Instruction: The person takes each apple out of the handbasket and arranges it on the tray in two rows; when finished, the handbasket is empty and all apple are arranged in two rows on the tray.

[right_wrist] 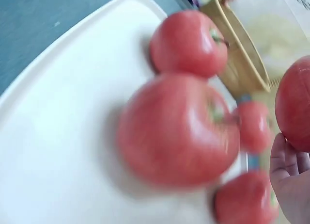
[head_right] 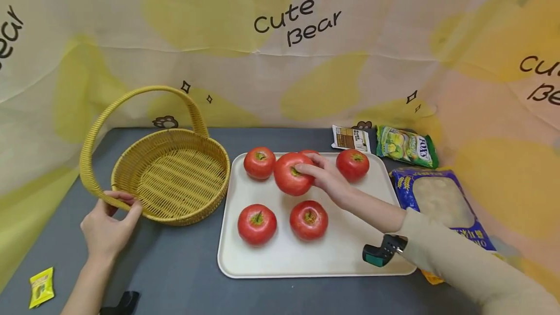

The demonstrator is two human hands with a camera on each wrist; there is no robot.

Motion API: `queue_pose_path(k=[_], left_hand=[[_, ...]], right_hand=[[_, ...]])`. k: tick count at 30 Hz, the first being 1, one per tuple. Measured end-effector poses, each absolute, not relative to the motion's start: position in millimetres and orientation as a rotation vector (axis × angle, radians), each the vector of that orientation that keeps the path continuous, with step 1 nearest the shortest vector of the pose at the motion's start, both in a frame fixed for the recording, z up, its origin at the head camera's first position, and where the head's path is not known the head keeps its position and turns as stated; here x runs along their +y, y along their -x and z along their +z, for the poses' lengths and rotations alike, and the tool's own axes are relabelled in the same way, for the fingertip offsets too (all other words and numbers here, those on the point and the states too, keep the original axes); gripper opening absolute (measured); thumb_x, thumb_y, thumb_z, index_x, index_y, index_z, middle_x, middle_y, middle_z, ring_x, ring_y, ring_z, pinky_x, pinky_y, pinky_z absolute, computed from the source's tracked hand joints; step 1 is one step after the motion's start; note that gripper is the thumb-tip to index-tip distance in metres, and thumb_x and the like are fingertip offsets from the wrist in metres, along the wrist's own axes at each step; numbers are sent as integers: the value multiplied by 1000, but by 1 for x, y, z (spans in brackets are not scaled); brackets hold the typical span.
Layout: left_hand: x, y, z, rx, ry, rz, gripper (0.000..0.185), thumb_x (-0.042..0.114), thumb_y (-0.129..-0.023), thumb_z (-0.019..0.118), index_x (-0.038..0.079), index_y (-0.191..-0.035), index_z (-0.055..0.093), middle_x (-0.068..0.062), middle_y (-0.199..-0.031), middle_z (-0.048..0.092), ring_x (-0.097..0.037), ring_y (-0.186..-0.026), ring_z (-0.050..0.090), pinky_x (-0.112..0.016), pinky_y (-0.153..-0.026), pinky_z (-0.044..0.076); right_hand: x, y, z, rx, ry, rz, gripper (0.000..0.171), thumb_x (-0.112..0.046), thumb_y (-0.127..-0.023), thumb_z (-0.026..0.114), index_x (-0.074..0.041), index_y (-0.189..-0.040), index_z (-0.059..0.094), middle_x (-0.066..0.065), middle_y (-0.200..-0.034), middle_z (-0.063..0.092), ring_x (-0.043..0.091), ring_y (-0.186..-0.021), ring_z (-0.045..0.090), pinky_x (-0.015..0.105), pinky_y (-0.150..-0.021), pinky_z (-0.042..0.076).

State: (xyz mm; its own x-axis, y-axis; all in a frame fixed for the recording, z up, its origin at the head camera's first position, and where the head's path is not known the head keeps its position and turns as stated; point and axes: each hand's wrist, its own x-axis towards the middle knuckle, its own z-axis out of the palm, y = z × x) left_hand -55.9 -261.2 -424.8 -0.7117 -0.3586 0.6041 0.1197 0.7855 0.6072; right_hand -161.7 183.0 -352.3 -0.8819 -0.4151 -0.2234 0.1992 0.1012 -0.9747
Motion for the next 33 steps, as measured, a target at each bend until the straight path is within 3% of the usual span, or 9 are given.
queue_pose_path(k=[2,8,12,18,23,30,33], left_hand=[[-261,56,-424,-2224,-177,-818,14,14,-73,68,7,-85,65,-6,-72,66,22,-75,42,-35,-63,31],[-262,56,-423,-2229,-184,-798,12,13,-73,66,7,-84,64,0,-71,64,19,-72,41,-33,-62,31],[-261,56,-422,-2231,-190,-800,11,13,-74,66,8,-84,64,8,-71,61,19,-71,40,-34,-62,31],[-258,55,-423,-2234,-200,-805,11,13,-74,66,8,-84,64,13,-72,58,19,-70,38,-34,-62,30],[-258,55,-423,-2236,-197,-822,11,13,-75,66,8,-84,64,6,-72,60,20,-72,39,-39,-62,30],[-259,55,-424,-2241,-211,-813,12,13,-74,67,8,-85,64,10,-72,60,15,-66,39,-27,-63,28],[-259,55,-423,-2241,-213,-810,12,13,-75,67,8,-85,64,5,-71,61,15,-67,39,-28,-63,29]], right_hand=[[204,158,-352,1961,153,-1843,58,-27,-95,50,7,-140,33,3,-118,54,12,-103,57,27,-85,51],[263,148,-362,2010,26,-1778,59,-34,-99,50,5,-140,34,-7,-110,59,8,-99,59,27,-83,52],[293,142,-379,2078,23,-1574,66,-35,-100,49,11,-143,31,0,-118,60,10,-101,58,30,-84,52],[315,133,-401,2120,40,-1375,64,-36,-99,51,11,-140,39,16,-127,58,19,-106,57,34,-86,51],[319,129,-408,2178,77,-1290,60,-36,-98,52,8,-139,45,17,-126,59,23,-108,56,37,-86,51],[321,128,-412,2237,119,-1194,57,-36,-98,53,5,-137,49,17,-126,59,24,-110,54,38,-86,50],[322,128,-411,2248,135,-1171,56,-37,-98,53,2,-138,48,16,-125,59,25,-108,54,37,-83,49]])
